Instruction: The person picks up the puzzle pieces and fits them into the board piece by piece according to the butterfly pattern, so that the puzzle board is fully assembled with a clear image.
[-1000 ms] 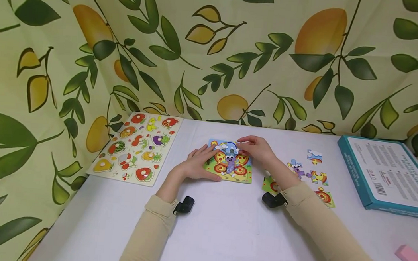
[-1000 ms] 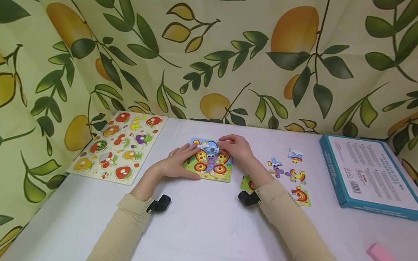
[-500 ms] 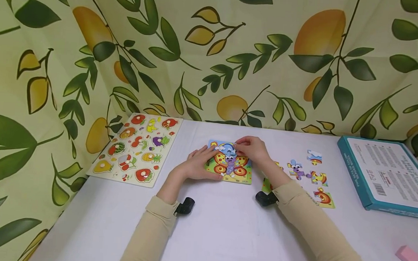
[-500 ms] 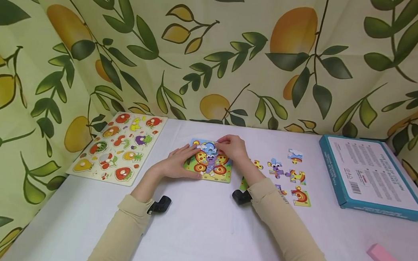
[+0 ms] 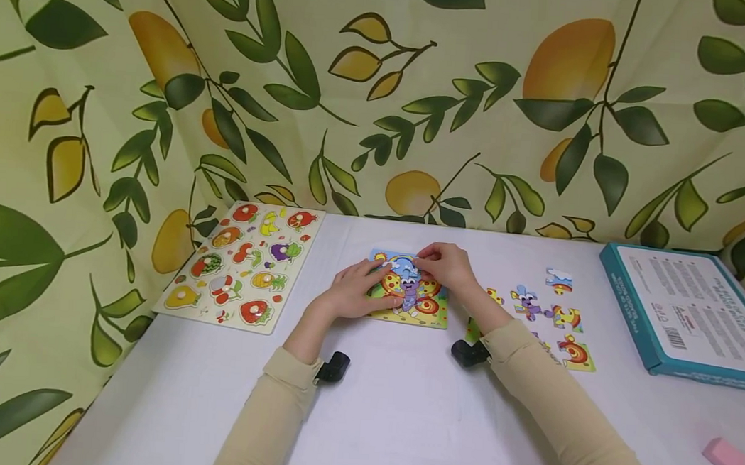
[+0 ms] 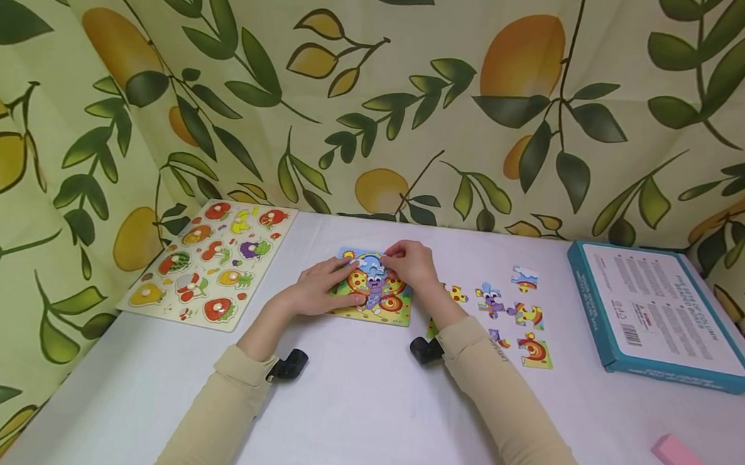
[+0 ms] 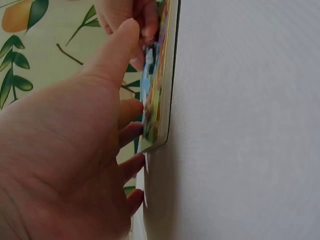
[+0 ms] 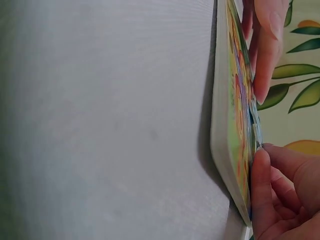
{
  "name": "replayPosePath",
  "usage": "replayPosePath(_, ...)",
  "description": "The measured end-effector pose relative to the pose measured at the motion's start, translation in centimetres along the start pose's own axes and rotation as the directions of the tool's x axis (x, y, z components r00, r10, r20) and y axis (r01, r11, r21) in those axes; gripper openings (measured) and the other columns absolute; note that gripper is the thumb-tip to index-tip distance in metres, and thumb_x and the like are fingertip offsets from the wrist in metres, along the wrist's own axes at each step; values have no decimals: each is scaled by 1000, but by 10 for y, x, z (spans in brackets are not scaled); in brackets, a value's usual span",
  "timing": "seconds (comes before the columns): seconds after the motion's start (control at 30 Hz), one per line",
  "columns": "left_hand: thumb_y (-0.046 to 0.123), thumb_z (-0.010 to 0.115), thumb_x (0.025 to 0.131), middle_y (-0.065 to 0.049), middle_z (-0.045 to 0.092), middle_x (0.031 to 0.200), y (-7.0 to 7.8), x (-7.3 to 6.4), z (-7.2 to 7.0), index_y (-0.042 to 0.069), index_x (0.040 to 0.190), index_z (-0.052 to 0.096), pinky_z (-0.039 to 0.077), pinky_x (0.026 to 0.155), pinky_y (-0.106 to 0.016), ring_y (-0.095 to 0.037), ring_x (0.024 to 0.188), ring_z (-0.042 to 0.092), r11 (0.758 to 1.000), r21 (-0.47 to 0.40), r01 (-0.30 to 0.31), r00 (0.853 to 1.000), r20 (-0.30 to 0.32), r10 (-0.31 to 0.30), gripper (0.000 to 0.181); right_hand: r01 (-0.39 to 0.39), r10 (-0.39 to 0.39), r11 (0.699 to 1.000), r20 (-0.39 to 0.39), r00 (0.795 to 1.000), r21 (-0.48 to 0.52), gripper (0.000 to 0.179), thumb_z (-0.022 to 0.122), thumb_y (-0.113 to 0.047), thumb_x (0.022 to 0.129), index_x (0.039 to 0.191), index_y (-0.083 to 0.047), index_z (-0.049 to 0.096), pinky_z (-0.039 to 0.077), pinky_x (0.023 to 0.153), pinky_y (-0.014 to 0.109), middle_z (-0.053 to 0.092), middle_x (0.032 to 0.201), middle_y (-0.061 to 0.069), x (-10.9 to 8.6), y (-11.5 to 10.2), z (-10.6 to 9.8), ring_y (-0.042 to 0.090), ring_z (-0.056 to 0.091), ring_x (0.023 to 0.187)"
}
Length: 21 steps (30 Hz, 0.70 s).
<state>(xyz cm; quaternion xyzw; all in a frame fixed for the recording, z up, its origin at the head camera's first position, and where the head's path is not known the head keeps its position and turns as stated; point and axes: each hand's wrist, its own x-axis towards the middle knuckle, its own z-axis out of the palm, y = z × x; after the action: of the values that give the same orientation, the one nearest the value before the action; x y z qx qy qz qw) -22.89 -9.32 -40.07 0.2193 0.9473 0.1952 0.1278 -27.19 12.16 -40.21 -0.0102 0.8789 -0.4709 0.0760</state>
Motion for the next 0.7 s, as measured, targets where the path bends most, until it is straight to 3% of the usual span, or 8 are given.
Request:
replayPosePath(0.27,62,49,93,-7,21,160,5,3,-1,23,154,30,14,114,-53,-34,146,15,999,29,46,999,10,-46,75,9,-9,1000,-8,1000,-21,24,71,-21,91,104,-1,67,51,58,19,66,83,7,0,0,1,10,61,61)
replayPosePath(0.7,61,48,94,-7,21,159,8,3,0,24,154,31,17,114,-53,-33,145,17,996,65,61,998,-7,-61,72,3,-5,998,-28,1000,-58,27,71,-21,91,109,-2,65,47,55,19,58,84,7,0,0,2,10,57,59)
